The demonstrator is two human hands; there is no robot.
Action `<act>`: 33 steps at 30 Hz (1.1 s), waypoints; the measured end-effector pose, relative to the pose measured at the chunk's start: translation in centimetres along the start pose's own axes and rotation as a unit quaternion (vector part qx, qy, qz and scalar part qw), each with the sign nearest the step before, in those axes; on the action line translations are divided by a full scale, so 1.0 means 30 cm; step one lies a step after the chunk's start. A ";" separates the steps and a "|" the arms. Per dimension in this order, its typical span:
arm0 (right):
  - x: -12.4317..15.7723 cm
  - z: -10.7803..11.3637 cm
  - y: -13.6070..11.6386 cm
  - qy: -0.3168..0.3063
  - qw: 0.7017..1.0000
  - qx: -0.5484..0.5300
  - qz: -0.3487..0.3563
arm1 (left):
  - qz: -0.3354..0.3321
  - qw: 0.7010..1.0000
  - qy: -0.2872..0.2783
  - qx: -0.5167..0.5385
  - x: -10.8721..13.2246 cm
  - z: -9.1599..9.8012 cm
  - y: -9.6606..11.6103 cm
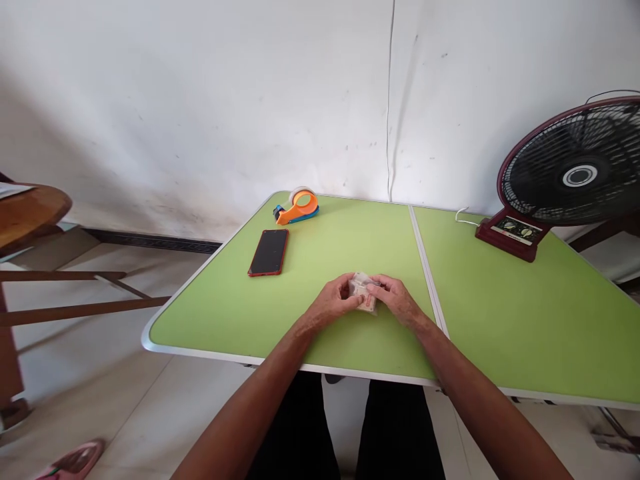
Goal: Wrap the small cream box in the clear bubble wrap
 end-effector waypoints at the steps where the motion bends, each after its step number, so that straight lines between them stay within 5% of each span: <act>1: -0.007 0.004 -0.005 -0.003 1.000 0.010 0.006 | -0.003 1.000 0.003 0.002 -0.001 -0.001 -0.008; 15: -0.105 0.009 0.021 0.003 0.997 -0.075 0.008 | -0.003 1.000 -0.002 0.031 0.004 -0.008 0.000; 22: -0.109 0.009 0.024 0.056 0.996 -0.067 0.008 | 0.010 1.000 0.007 0.004 0.002 -0.014 0.017; 33: -0.096 0.032 -0.003 0.007 0.999 -0.032 0.013 | 0.045 0.998 0.041 -0.031 -0.018 -0.005 0.024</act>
Point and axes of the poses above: each hand's wrist, its own x-axis away from the middle knuckle, its own z-axis out of the back of the hand, y = z × x, the point moved 2 cm from there along -x, towards the middle knuckle, and after that the axes turned 6 degrees about z, right-handed, at the moved point
